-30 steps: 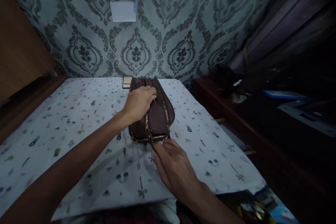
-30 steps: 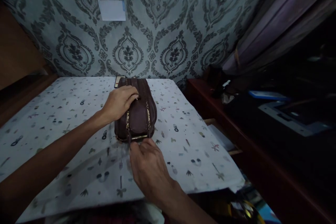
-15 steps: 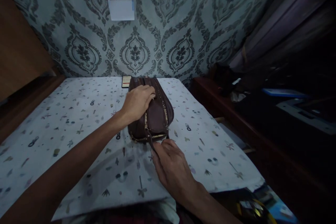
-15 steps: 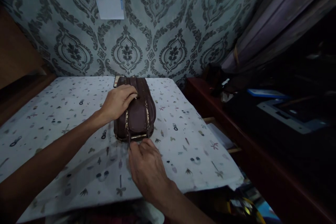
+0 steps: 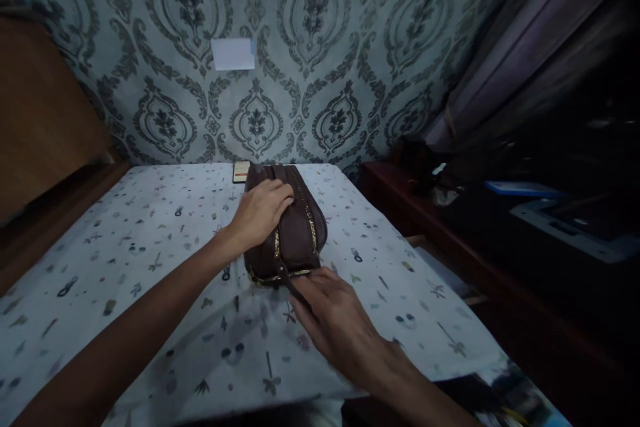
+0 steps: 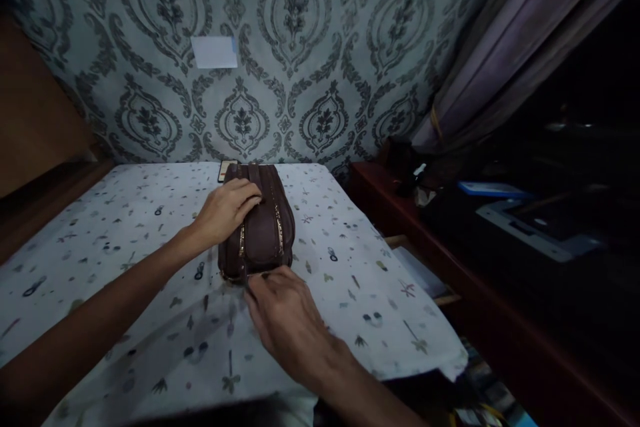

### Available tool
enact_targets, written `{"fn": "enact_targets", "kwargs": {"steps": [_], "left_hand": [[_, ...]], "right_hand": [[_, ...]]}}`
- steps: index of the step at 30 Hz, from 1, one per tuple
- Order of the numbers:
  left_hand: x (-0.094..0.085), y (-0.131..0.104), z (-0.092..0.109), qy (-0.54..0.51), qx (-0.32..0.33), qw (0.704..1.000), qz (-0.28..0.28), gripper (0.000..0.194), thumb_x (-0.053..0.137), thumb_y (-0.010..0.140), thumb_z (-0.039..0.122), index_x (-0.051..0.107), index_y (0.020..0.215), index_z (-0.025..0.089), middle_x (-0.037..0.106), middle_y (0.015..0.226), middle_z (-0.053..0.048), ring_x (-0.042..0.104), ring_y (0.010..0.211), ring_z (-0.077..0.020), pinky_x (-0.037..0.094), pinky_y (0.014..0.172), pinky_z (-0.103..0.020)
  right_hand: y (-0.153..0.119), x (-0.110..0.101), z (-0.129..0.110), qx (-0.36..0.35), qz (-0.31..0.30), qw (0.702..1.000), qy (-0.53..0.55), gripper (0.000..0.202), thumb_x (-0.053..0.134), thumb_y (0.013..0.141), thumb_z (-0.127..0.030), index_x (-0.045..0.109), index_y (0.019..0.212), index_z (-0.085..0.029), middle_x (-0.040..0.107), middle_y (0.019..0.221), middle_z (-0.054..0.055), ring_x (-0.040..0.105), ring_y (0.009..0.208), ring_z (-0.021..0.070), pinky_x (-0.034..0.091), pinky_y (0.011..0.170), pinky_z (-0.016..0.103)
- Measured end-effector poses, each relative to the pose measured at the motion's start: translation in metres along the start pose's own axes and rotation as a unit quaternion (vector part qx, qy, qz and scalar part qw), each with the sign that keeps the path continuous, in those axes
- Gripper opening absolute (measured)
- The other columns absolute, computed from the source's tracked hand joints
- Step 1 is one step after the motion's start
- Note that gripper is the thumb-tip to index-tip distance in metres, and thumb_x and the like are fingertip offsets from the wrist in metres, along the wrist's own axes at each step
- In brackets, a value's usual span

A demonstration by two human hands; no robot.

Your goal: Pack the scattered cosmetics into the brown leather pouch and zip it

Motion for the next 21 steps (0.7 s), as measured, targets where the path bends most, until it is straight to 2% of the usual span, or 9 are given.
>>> {"fn": "enact_targets", "kwargs": {"steps": [3,8,11,14,16,19,21], "left_hand": [[-0.001,-0.001,0.0,-0.008,0.0,1.0,0.006,0.019,0.05,0.099,0.024,0.066,0.09,0.019,0.066,0.091,-0.006,0.061,0.093,-0.0234,0.047,0.08,-0.033],[-0.001,-0.004,-0.003,-0.043,-0.007,0.999,0.025,0.015,0.053,0.098,0.025,0.065,0.091,0.02,0.066,0.09,-0.004,0.062,0.09,-0.0212,0.048,0.081,-0.032],[0.001,-0.005,-0.008,-0.07,-0.012,0.997,0.04,0.013,0.054,0.097,0.024,0.065,0.091,0.02,0.066,0.091,-0.003,0.062,0.09,-0.0202,0.049,0.081,-0.032],[0.001,-0.006,-0.012,-0.1,-0.014,0.993,0.054,0.013,0.053,0.096,0.021,0.065,0.092,0.02,0.067,0.091,-0.003,0.064,0.089,-0.02,0.05,0.081,-0.032],[-0.001,-0.009,-0.011,-0.12,-0.012,0.991,0.062,0.013,0.05,0.097,0.019,0.064,0.096,0.019,0.068,0.094,-0.004,0.064,0.091,-0.0195,0.051,0.082,-0.032],[-0.014,-0.026,-0.004,-0.142,-0.024,0.981,0.128,0.015,0.046,0.098,0.019,0.059,0.105,0.019,0.066,0.102,-0.007,0.063,0.097,-0.0196,0.051,0.085,-0.034],[-0.026,-0.045,0.009,-0.128,0.006,0.972,0.196,0.012,0.045,0.099,0.022,0.056,0.104,0.02,0.063,0.103,-0.008,0.06,0.103,-0.0215,0.051,0.09,-0.038]], "right_hand": [[0.016,-0.014,0.005,0.016,-0.031,0.999,0.03,0.021,0.05,0.094,-0.017,0.053,0.073,-0.019,0.057,0.061,0.0,0.052,0.057,0.0149,0.036,0.059,0.026],[0.049,-0.026,0.023,0.082,-0.077,0.983,0.143,0.027,0.054,0.093,-0.03,0.052,0.069,-0.018,0.045,0.055,-0.005,0.042,0.048,0.0096,0.026,0.05,0.023],[0.068,-0.025,0.034,0.097,-0.066,0.97,0.211,0.026,0.056,0.091,-0.033,0.059,0.072,-0.016,0.052,0.06,-0.002,0.048,0.055,0.0114,0.031,0.053,0.023],[0.083,-0.022,0.046,0.086,-0.046,0.953,0.287,0.022,0.058,0.088,-0.032,0.066,0.081,-0.013,0.063,0.073,0.002,0.056,0.069,0.0148,0.039,0.062,0.024],[0.091,-0.018,0.054,0.075,-0.049,0.939,0.333,0.022,0.06,0.087,-0.034,0.068,0.084,-0.013,0.065,0.078,0.003,0.057,0.074,0.0156,0.042,0.065,0.025],[0.1,-0.011,0.067,0.073,-0.072,0.918,0.383,0.03,0.064,0.085,-0.041,0.066,0.08,-0.012,0.06,0.072,0.001,0.052,0.067,0.0131,0.039,0.06,0.024],[0.104,-0.008,0.074,0.072,-0.084,0.912,0.394,0.036,0.066,0.083,-0.047,0.064,0.075,-0.012,0.054,0.065,-0.001,0.046,0.061,0.0108,0.035,0.056,0.023]]}}
Point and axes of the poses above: each hand's wrist, its own y-axis towards the middle knuckle, its own x-axis out of the palm, z = x × y, the point moved 6 cm from there along y, towards the middle knuckle
